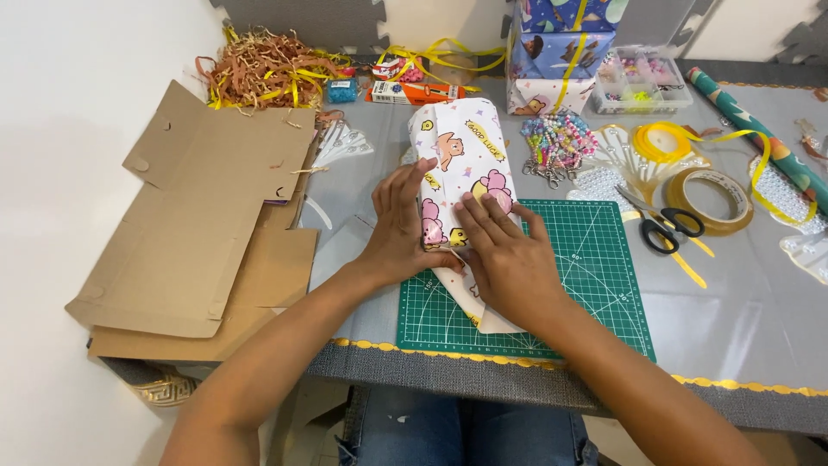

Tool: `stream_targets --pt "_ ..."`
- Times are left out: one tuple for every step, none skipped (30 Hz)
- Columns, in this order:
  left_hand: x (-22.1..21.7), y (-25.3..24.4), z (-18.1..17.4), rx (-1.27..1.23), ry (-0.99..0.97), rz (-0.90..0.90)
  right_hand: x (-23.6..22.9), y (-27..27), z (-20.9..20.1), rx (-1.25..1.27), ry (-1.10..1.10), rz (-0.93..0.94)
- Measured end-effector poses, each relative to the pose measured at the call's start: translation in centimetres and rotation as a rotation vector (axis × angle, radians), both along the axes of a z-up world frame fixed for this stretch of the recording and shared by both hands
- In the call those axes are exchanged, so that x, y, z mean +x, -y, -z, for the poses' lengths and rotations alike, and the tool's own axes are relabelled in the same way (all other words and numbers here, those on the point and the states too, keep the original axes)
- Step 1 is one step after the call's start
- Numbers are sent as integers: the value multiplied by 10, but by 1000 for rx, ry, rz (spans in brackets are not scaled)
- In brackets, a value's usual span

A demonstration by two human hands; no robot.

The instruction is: A person wraps a small cardboard box with decorative paper using scissors and tape on a cutting mat.

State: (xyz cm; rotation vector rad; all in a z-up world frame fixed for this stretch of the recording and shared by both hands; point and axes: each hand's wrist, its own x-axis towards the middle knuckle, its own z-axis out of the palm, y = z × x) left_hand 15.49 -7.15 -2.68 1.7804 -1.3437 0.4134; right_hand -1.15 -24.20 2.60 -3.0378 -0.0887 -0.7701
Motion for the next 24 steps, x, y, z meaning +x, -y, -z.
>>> stream_targets --pt "-1 0 0 -4 -25 -10 -2 0 -5 22 -31 -10" --pt "-2 0 0 -8 -49 -20 -3 1 -10 45 -62 -20" --pt "-4 0 3 -7 -50 -20 -2 3 -6 45 -63 -20" --pt "-5 1 6 -18 -83 -46 -1 6 -2 39 -74 -31" --pt "-7 1 9 -28 -115 -72 0 8 3 33 -85 -41" --pt "-7 2 10 -27 -116 -72 0 9 3 35 -86 -41" --pt "-8 2 11 -24 -133 -92 0 9 4 22 -97 -30" --pt "-9 1 11 -22 -150 -111 1 9 5 9 -107 -19" --pt "-9 1 12 -20 -152 -112 1 8 6 11 -109 -19" --pt "-9 0 12 5 -189 -122 2 7 7 6 -86 -7" --pt "-10 0 12 28 -226 -132 2 6 8 1 -62 6" --pt "-10 -1 13 29 -227 -132 0 3 7 1 -63 5" --pt "-10 -1 13 24 -261 -127 0 1 5 -29 -60 17" --pt "-11 -1 12 19 -295 -122 -1 -1 3 -59 -57 29" --pt "-11 -3 11 18 -295 -122 -2 -2 3 -60 -57 29" --pt "-11 -4 10 13 -313 -107 -2 -3 3 -77 -57 35" --pt "-12 -4 8 8 -331 -89 -3 -3 2 -94 -56 43" --pt "-12 -4 5 7 -330 -87 -4 -3 2 -95 -56 46" --pt "-11 -5 2 -5 -318 -90 -4 -3 2 -113 -59 49" --pt "-11 -5 0 -17 -306 -93 -5 -3 2 -130 -63 53" --pt "-11 -4 4 -17 -305 -93 -5 -4 2 -130 -62 52" --pt "-11 -3 8 -14 -265 -114 -4 -4 2 -116 -68 48" --pt "-11 -2 12 -10 -226 -134 -5 -4 2 -101 -76 46" --pt "-11 -3 13 -9 -226 -133 -5 -4 2 -100 -77 46"
